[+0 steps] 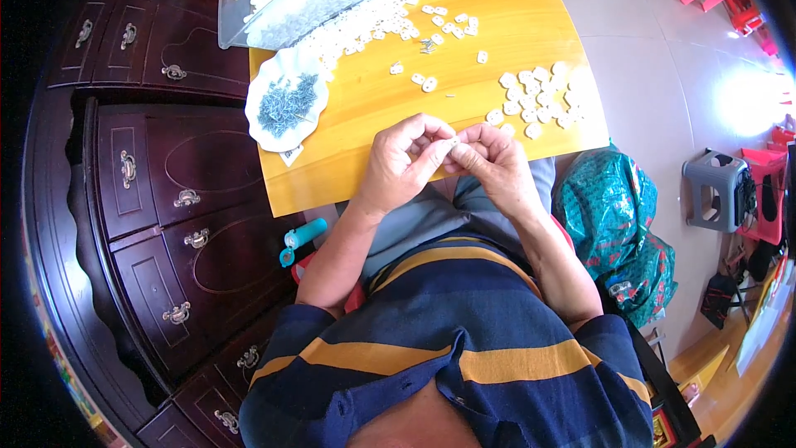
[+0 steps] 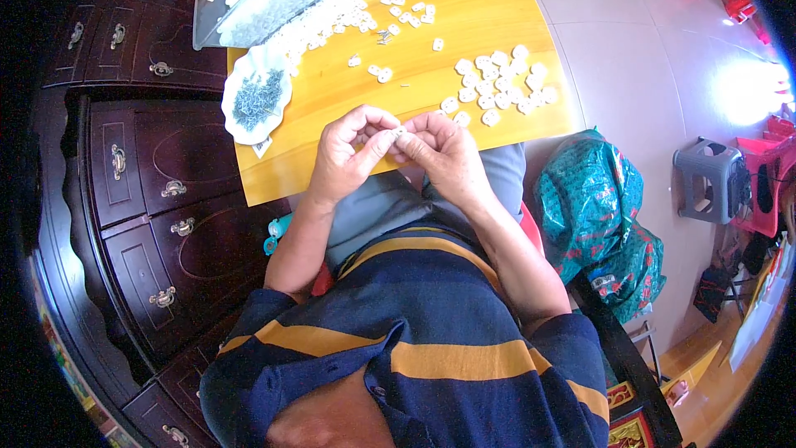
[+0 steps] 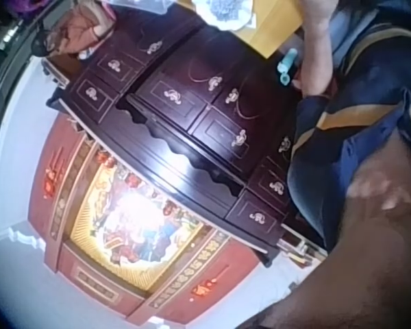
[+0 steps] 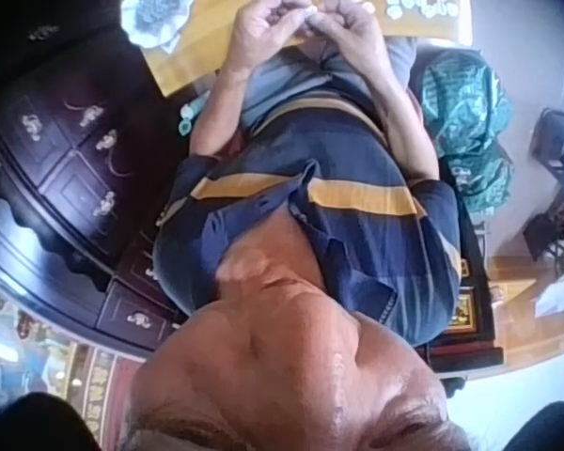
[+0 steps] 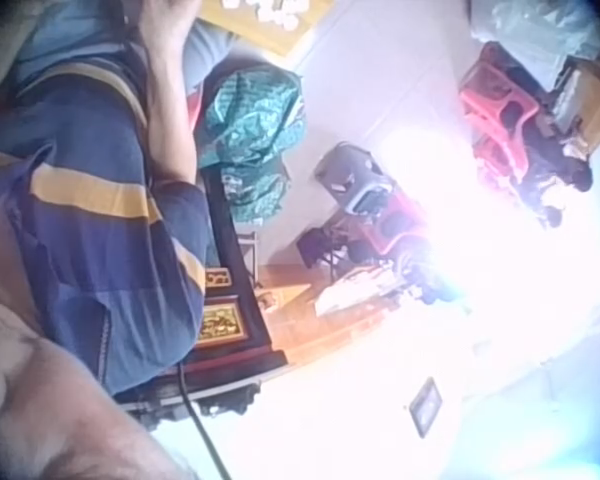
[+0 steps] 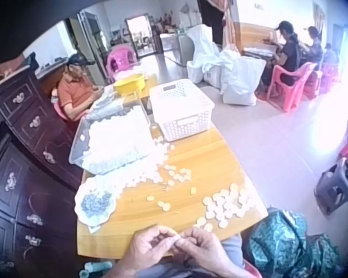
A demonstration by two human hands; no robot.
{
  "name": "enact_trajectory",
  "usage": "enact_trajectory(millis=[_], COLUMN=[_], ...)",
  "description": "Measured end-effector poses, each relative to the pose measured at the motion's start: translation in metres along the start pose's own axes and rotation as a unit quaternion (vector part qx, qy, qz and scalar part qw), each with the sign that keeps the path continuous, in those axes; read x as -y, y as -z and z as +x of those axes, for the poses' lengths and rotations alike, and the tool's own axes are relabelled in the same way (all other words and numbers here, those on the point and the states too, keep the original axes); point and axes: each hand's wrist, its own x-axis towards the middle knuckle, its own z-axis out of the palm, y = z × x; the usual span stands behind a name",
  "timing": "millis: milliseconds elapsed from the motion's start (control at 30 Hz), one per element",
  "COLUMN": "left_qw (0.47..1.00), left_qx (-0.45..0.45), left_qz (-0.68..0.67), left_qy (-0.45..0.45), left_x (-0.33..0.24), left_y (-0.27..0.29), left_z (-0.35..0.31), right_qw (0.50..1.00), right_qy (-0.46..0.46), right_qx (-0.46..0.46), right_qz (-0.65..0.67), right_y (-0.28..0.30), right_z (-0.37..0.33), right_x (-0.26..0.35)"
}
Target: Assembling small white plastic clips by hand at a table.
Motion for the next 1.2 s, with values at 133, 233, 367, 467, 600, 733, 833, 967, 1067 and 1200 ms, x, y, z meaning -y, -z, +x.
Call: enact_trajectory(millis=[133, 233, 367, 467, 600, 733, 833, 967, 1067, 1200], left_qw=[1.000, 0.978, 0.933, 0.906, 0.909, 0.907, 0.908, 0.906, 0.903, 0.900], left_qx=[0.009, 0.012, -0.049, -0.055, -0.051, -0.045, -0.040, -0.038, -0.034, -0.033], left_qz=[0.030, 0.202, 0.313, 0.372, 0.358, 0.360, 0.358, 0.364, 0.372, 0.375], left_qy=[-0.006, -0.049, -0.173, -0.194, -0.208, -0.213, -0.213, -0.212, -0.213, -0.220], left_x=[-0.009, -0.020, -0.021, -0.012, -0.010, -0.011, -0.011, -0.012, -0.014, -0.014], left_y=[-0.001, -0.005, -0.016, -0.015, -0.014, -0.014, -0.014, -0.013, -0.012, -0.012], left_z=[0.001, 0.002, 0.003, 0.003, 0.002, 0.002, 0.001, 0.001, 0.002, 0.003], right_qw=[0.999, 0.998, 0.997, 0.997, 0.997, 0.995, 0.995, 0.995, 0.996, 0.997], right_qy=[-0.017, -0.008, 0.027, 0.013, -0.004, -0.021, -0.023, -0.010, -0.013, 0.001], right_qx=[-0.019, -0.034, -0.027, -0.037, -0.044, -0.053, -0.055, -0.049, -0.050, -0.050], right_qz=[0.020, 0.050, 0.067, 0.062, 0.069, 0.079, 0.082, 0.082, 0.068, 0.064], right_y=[0.001, -0.003, -0.003, -0.006, -0.006, -0.005, -0.006, -0.005, -0.004, -0.004], right_z=[0.000, -0.001, 0.000, -0.002, -0.003, -0.006, -0.006, -0.005, -0.006, -0.005], right_x=[0.000, 0.004, 0.001, 0.001, 0.005, 0.008, 0.008, 0.005, 0.005, 0.001])
